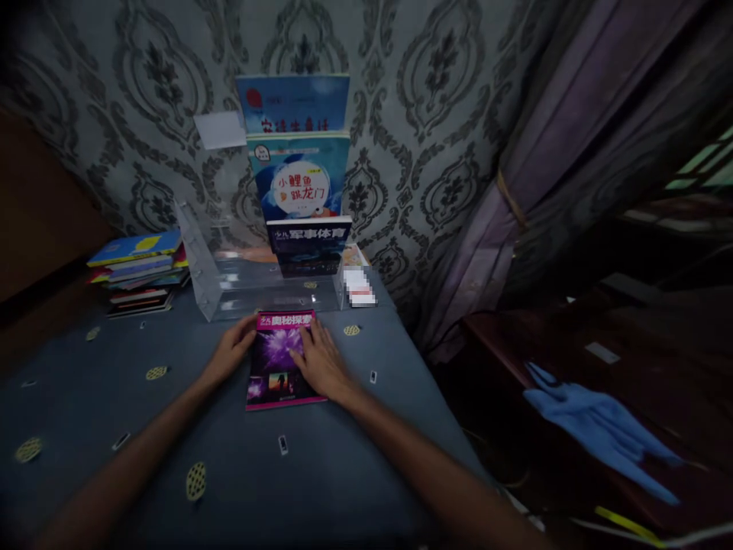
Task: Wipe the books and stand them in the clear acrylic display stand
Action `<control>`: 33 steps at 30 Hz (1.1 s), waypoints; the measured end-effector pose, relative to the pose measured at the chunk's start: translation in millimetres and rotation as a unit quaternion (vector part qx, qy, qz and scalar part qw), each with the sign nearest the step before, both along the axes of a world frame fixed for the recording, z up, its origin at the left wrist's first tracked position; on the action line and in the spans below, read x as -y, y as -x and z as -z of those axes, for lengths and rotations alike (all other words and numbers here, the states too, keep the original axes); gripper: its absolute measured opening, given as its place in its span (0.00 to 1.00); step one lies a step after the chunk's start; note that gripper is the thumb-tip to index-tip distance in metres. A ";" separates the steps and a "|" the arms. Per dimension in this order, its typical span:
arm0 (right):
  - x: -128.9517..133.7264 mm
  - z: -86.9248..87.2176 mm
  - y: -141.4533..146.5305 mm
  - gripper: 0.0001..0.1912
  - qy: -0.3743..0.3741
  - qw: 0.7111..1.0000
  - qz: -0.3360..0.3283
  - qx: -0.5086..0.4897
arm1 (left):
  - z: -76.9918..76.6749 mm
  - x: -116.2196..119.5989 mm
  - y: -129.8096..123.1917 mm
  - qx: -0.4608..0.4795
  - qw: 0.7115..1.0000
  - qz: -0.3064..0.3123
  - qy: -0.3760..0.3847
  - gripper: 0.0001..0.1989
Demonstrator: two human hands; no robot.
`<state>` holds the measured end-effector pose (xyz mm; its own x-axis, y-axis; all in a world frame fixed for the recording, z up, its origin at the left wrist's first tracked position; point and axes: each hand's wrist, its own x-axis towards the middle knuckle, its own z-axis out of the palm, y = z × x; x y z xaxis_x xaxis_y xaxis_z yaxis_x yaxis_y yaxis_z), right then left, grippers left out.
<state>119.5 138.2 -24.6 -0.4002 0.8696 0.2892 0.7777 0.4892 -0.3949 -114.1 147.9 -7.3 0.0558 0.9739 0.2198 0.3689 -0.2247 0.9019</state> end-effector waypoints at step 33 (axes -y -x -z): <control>33.1 -26.4 0.6 0.26 -0.066 0.913 0.031 -0.402 | -34.0 36.7 -67.9 0.288 0.954 -0.050 -0.060 0.27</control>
<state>118.9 105.0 1.9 0.0361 0.8200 0.5712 0.2902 0.5383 -0.7912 -46.2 111.2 26.7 -0.2006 0.9337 0.2965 -0.1562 -0.3293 0.9312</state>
